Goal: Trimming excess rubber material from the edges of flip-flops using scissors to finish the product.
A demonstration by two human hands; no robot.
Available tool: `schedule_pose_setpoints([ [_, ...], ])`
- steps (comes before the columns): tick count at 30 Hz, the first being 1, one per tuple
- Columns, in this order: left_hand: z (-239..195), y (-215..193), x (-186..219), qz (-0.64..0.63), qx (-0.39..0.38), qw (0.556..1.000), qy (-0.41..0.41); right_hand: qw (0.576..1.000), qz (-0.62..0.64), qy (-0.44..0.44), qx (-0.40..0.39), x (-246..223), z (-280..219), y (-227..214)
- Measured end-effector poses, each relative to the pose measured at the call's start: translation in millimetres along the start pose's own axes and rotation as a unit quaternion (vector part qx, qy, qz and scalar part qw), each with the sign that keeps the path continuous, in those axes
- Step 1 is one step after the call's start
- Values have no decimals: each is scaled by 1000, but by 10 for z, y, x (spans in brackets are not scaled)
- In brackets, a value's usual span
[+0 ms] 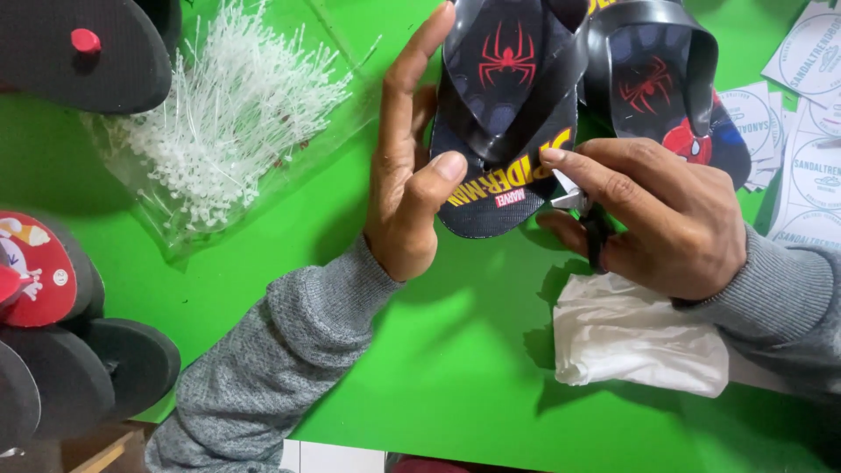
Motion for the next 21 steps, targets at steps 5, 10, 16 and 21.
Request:
schedule_pose_setpoints([
  [5, 4, 14, -14, -54, -38, 998, 13, 1000, 14, 14, 16, 9, -34, -6],
  [10, -40, 4, 33, 46, -32, 998, 17, 997, 23, 49, 51, -26, 13, -64],
  [16, -38, 27, -53, 12, -67, 996, 51, 995, 34, 70, 68, -21, 19, -74],
  [21, 66, 22, -46, -181, -99, 971, -118, 992, 42, 80, 86, 1, 32, -83],
])
Point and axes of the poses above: each hand's wrist, its own z-axis towards the middle knuckle, its own y-axis out of the palm, x = y × z, the point moved 2 cm from there along z, towards the middle knuckle, and after that the axes turned 9 degrees about -y, right-handed, at the moved point
